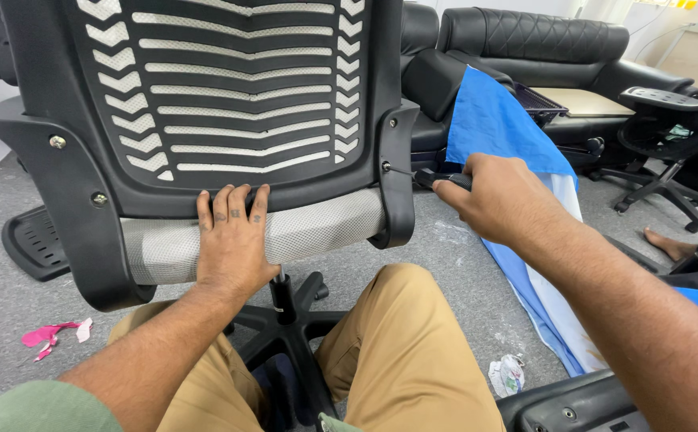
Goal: The person uses a screwdriver to tighten screws on the underside of an office chair seat, securing the seat to the backrest frame. The person holds the chair steady with one hand while turning the screwdriver with the other.
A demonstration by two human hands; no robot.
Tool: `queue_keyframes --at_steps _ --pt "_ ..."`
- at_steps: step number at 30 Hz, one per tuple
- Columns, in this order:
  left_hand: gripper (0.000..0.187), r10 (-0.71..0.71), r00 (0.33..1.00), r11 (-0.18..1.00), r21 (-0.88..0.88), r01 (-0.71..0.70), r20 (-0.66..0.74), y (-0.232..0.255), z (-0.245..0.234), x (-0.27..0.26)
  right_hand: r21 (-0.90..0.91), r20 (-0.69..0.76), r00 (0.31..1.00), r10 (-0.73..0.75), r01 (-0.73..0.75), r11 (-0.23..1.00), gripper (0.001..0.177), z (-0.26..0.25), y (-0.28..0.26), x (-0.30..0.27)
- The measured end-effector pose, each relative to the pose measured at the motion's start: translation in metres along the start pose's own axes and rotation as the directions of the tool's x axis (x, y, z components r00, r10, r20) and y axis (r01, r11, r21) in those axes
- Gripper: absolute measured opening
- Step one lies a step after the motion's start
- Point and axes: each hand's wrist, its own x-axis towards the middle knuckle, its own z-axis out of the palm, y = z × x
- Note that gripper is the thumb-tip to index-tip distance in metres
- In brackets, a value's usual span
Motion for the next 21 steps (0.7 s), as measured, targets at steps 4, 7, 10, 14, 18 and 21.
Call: queue_keyframes --at_steps 4,7,10,14,18,21 --pt "0.127 -0.008 1.000 1.000 0.004 0.008 0.010 0.000 0.001 0.001 0.042 0.053 0.998 0.029 -0.032 0.999 0.056 0.005 0.002 0.013" --pt "0.127 -0.011 1.000 1.000 0.002 0.011 0.018 0.000 0.001 0.002 -0.031 -0.007 0.998 -0.057 0.057 0.998 0.059 0.012 0.011 0.021" --pt "0.128 -0.011 1.000 1.000 -0.010 0.011 0.010 0.000 0.001 0.001 -0.051 -0.013 0.992 -0.129 0.129 0.990 0.067 0.016 0.016 0.022" --pt "0.128 -0.004 1.000 1.000 -0.016 0.004 0.005 -0.002 0.002 0.000 -0.105 -0.016 0.990 -0.143 0.141 0.985 0.051 0.007 0.006 0.018" --pt "0.127 0.003 1.000 1.000 -0.025 -0.003 0.009 -0.004 0.004 0.000 -0.080 -0.099 0.989 -0.108 0.101 0.992 0.044 -0.014 -0.007 0.015" --pt "0.124 0.017 0.999 0.999 -0.041 -0.019 -0.045 -0.007 0.009 0.000 -0.080 -0.169 0.975 -0.146 0.134 0.988 0.046 -0.021 -0.016 0.018"
